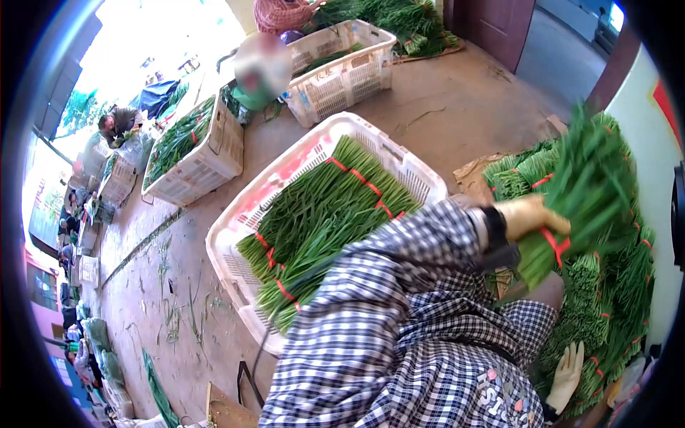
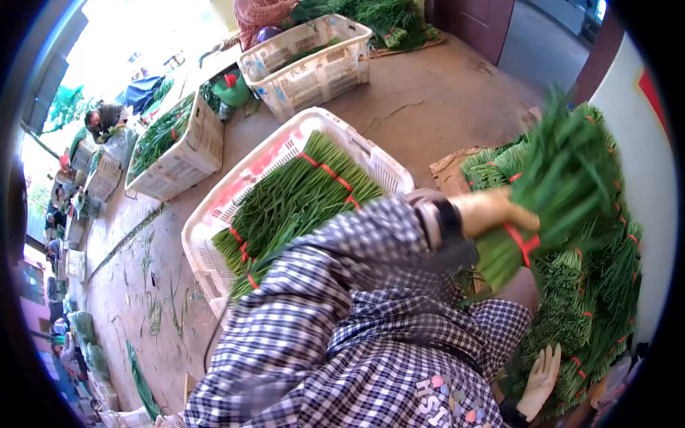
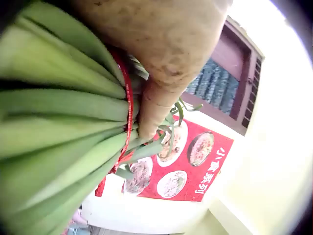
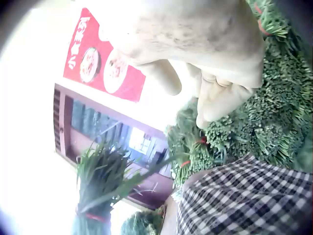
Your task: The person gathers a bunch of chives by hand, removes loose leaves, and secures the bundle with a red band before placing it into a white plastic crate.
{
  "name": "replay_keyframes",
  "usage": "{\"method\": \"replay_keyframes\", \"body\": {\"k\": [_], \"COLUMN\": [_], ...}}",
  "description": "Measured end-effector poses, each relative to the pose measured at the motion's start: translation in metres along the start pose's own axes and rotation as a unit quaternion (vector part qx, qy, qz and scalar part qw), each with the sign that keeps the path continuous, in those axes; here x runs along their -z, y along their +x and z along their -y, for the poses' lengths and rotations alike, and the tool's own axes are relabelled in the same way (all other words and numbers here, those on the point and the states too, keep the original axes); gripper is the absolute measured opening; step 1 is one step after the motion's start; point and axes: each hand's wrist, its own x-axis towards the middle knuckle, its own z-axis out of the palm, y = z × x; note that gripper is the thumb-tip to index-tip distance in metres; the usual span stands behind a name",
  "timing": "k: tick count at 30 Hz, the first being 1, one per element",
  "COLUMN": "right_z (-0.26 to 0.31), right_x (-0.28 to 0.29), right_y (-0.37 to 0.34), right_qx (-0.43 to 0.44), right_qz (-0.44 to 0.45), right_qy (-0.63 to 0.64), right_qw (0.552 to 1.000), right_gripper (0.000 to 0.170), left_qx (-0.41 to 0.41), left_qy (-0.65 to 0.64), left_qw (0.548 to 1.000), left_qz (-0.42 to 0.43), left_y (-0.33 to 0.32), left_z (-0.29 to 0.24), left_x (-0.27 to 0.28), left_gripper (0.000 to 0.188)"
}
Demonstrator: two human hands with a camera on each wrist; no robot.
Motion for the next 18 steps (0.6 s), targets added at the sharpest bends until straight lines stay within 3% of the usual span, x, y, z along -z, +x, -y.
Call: {"method": "replay_keyframes", "body": {"k": [1, 3, 5, 6, 7, 9, 11, 13, 15, 17, 18], "right_z": [0.019, 0.039, 0.050, 0.054, 0.057, 0.061, 0.065, 0.068, 0.068, 0.066, 0.062], "right_x": [-0.030, -0.064, -0.087, -0.099, -0.110, -0.130, -0.146, -0.162, -0.175, -0.184, -0.186], "right_y": [0.009, 0.028, 0.045, 0.053, 0.062, 0.076, 0.084, 0.090, 0.097, 0.102, 0.105], "right_qx": [-0.013, -0.033, -0.030, -0.038, -0.046, -0.062, -0.044, -0.053, -0.066, -0.071, -0.080], "right_qz": [-0.010, -0.011, 0.020, 0.027, 0.028, 0.029, 0.063, 0.077, 0.080, 0.108, 0.112], "right_qy": [-0.053, -0.058, -0.125, -0.127, -0.127, -0.128, -0.160, -0.171, -0.174, -0.173, -0.171], "right_qw": [0.998, 0.998, 0.991, 0.991, 0.990, 0.989, 0.984, 0.981, 0.979, 0.976, 0.976], "right_gripper": [0.080, 0.075, 0.093, 0.093, 0.083, 0.063, 0.062, 0.061, 0.061, 0.061, 0.061], "left_qx": [-0.040, 0.009, -0.027, -0.040, -0.053, -0.045, -0.027, -0.039, 0.122, 0.291, 0.393], "left_qy": [0.079, 0.161, 0.146, 0.186, 0.226, 0.291, 0.303, 0.486, 0.600, 0.640, 0.605], "left_qw": [0.995, 0.978, 0.977, 0.961, 0.941, 0.919, 0.891, 0.791, 0.657, 0.571, 0.570], "left_qz": [-0.038, -0.129, -0.152, -0.200, -0.248, -0.263, -0.336, -0.368, -0.439, -0.424, -0.394], "left_y": [-0.018, -0.049, -0.106, -0.140, -0.174, -0.237, -0.305, -0.375, -0.437, -0.485, -0.511], "left_z": [-0.025, -0.066, -0.102, -0.115, -0.127, -0.130, -0.115, -0.078, -0.032, 0.036, 0.082], "left_x": [0.022, 0.070, 0.110, 0.122, 0.135, 0.177, 0.209, 0.255, 0.261, 0.260, 0.259], "left_gripper": [0.050, 0.054, 0.055, 0.054, 0.054, 0.081, 0.085, 0.092, 0.108, 0.117, 0.119]}}
